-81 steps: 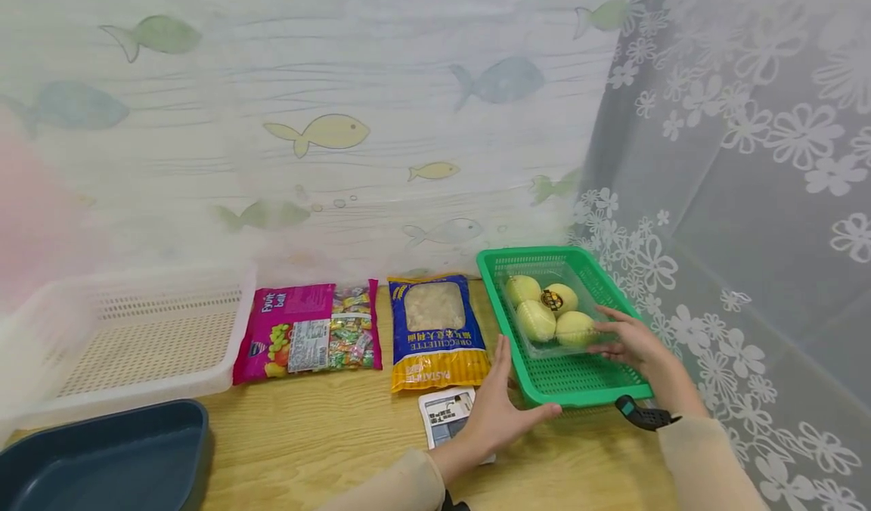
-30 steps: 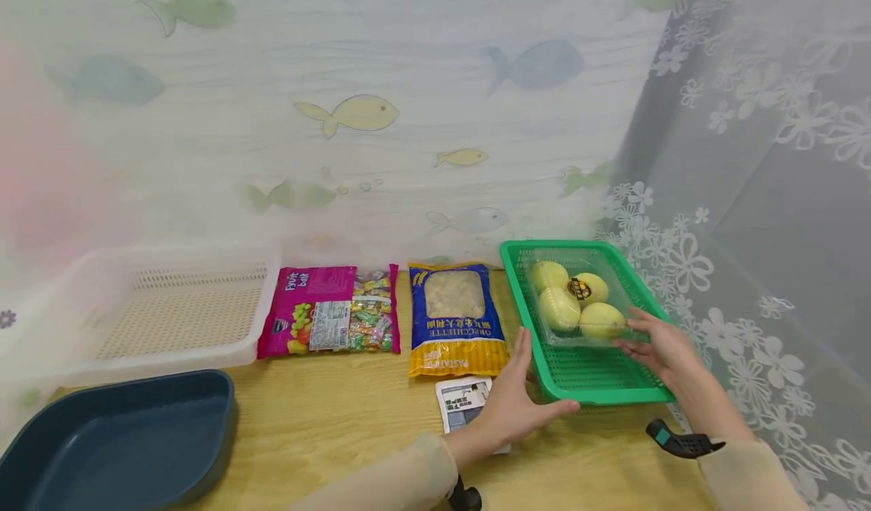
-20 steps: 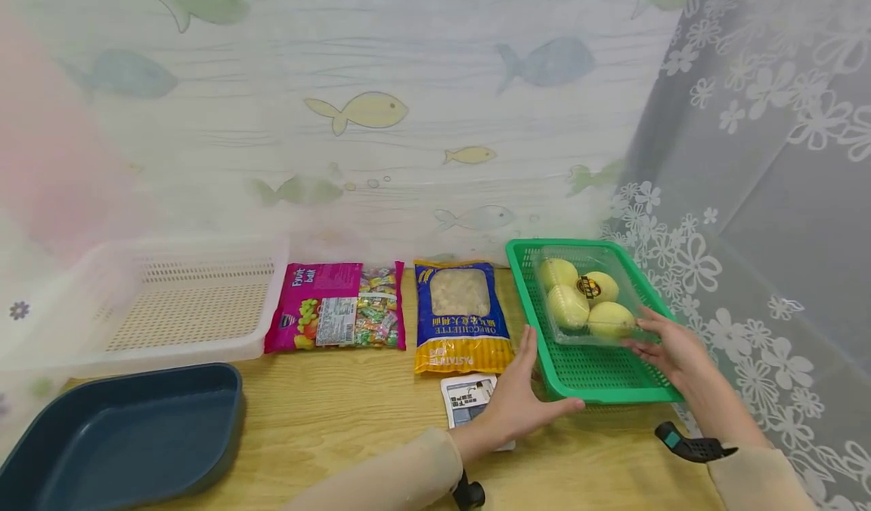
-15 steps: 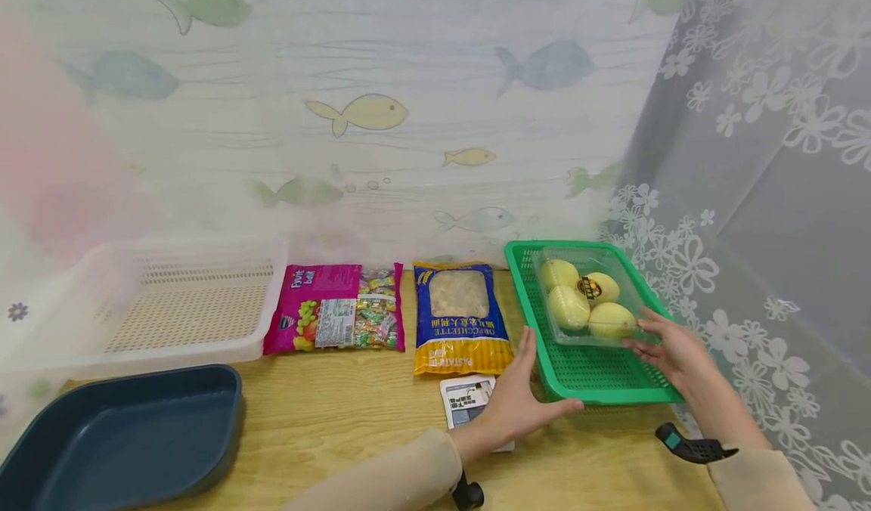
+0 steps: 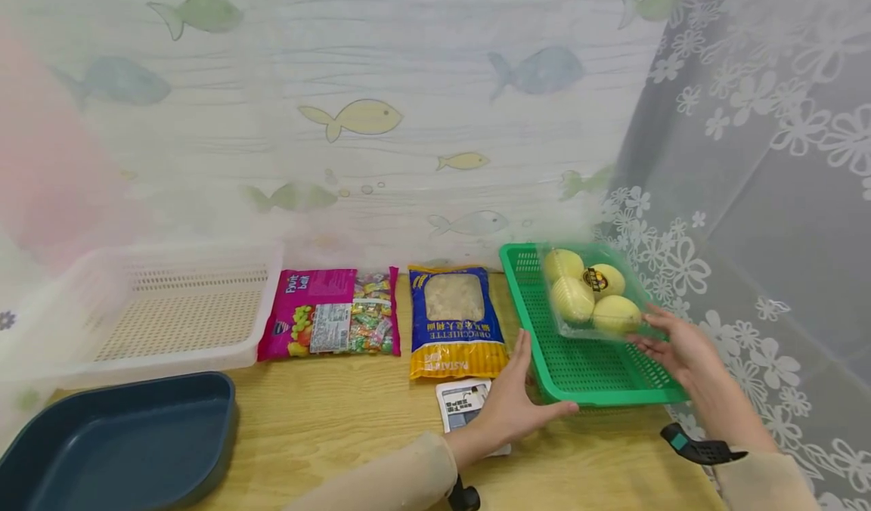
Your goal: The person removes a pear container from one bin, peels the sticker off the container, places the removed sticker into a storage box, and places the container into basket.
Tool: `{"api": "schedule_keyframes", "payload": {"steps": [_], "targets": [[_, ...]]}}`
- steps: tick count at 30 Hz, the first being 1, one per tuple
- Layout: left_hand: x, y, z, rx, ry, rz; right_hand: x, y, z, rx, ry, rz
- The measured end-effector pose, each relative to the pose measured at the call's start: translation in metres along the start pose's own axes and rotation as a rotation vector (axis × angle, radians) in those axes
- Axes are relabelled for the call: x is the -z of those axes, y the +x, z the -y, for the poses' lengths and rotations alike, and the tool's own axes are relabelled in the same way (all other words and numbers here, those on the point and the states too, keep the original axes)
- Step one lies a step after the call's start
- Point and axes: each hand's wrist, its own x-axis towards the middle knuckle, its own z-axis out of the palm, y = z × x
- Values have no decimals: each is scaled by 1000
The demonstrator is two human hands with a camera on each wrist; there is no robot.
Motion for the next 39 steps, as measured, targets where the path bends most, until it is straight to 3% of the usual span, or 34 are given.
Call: {"api": "schedule_keyframes", "payload": {"steps": [10,17,23,31,39], "targets": [[1,-1,0,1,-2,-5,4,-10,16,-6,152,5],[1,0,0,-5,-8,-11,4,-15,29,38,326,38],[5,-1,-1,-7,-2,17,1,-22,35,42,356,46],[36,2,5,-16,-110,136,-1,-28,34,30,267,40],[70,14,10,41,-158,103,-3,-36,32,88,187,79]]}}
